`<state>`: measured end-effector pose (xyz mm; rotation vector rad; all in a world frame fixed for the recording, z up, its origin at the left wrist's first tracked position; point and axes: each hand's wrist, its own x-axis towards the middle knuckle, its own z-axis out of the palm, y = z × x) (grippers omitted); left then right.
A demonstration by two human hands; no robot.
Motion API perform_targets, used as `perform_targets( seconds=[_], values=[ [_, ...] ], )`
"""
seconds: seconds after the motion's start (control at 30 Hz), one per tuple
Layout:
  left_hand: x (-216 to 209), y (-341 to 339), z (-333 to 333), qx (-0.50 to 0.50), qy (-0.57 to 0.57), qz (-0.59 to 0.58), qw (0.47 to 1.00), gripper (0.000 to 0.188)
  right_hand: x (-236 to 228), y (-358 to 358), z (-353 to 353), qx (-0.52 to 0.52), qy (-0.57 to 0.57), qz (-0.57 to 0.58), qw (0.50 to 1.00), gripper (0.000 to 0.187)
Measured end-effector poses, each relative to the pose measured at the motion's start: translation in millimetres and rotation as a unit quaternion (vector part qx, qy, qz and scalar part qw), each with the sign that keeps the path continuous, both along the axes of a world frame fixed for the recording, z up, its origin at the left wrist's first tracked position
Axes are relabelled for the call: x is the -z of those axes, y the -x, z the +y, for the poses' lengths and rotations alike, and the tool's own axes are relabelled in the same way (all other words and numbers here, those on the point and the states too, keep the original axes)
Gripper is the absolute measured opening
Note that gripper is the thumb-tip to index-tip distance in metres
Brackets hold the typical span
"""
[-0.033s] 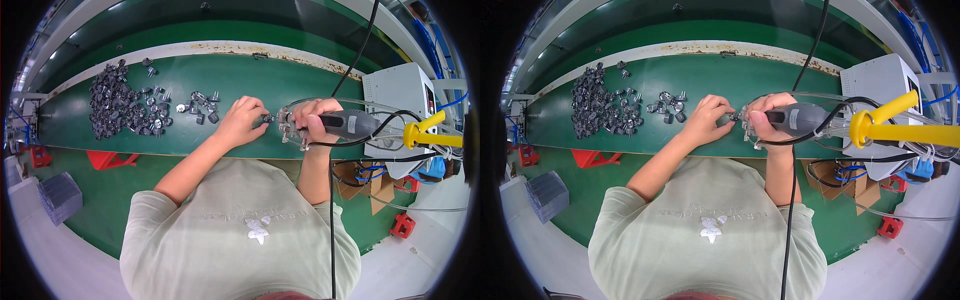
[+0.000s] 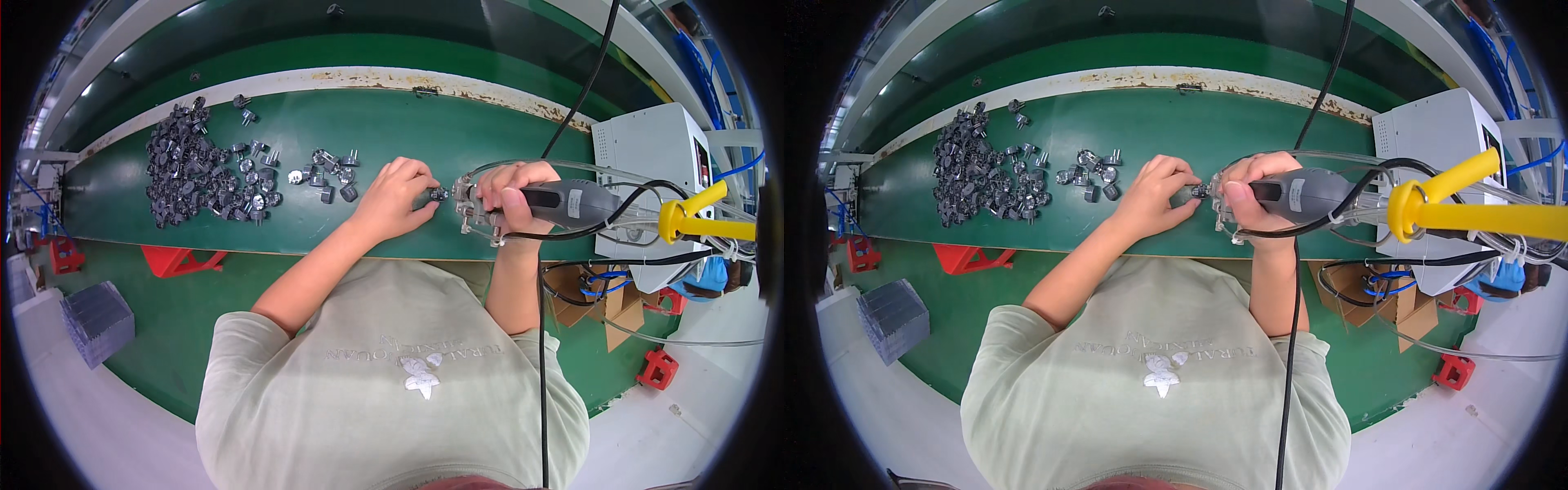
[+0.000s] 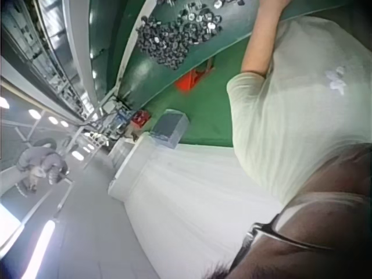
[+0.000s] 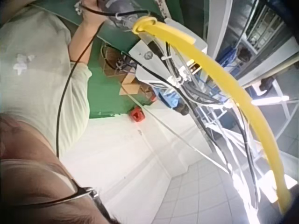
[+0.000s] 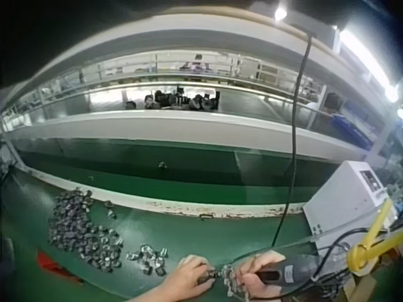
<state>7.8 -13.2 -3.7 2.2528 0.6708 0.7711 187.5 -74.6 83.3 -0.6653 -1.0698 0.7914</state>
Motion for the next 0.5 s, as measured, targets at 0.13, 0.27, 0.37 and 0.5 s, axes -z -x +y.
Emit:
perform_targets(
  seconds=[0.13, 0.27, 0.37, 0.5],
  values=[
    [1.2, 0.8, 0.7, 0.002, -0.003, -0.003, 1.0, 0.027, -1.0, 0.0, 0.7, -0.011, 0.002, 0.001, 1.0, 0.024],
    [1.7, 0.7, 0.7, 0.001, -0.003, -0.006, 1.0, 0.027, -2.2, 2.7, 0.9, -0.006, 0.001, -0.006, 1.0, 0.024],
    [1.2, 0.8, 0.6, 0.002, 0.001, -0.006, 1.0, 0.026, -0.2, 1.8, 1.2, -0.012, 0.001, -0.019, 1.0, 0.023],
    [1.6, 1.4, -0.9, 0.002, 0.005, -0.007, 1.0, 0.026, 5.5, 6.0, 1.4, 0.011, 0.015, -0.064, 0.998, 0.022]
  ],
)
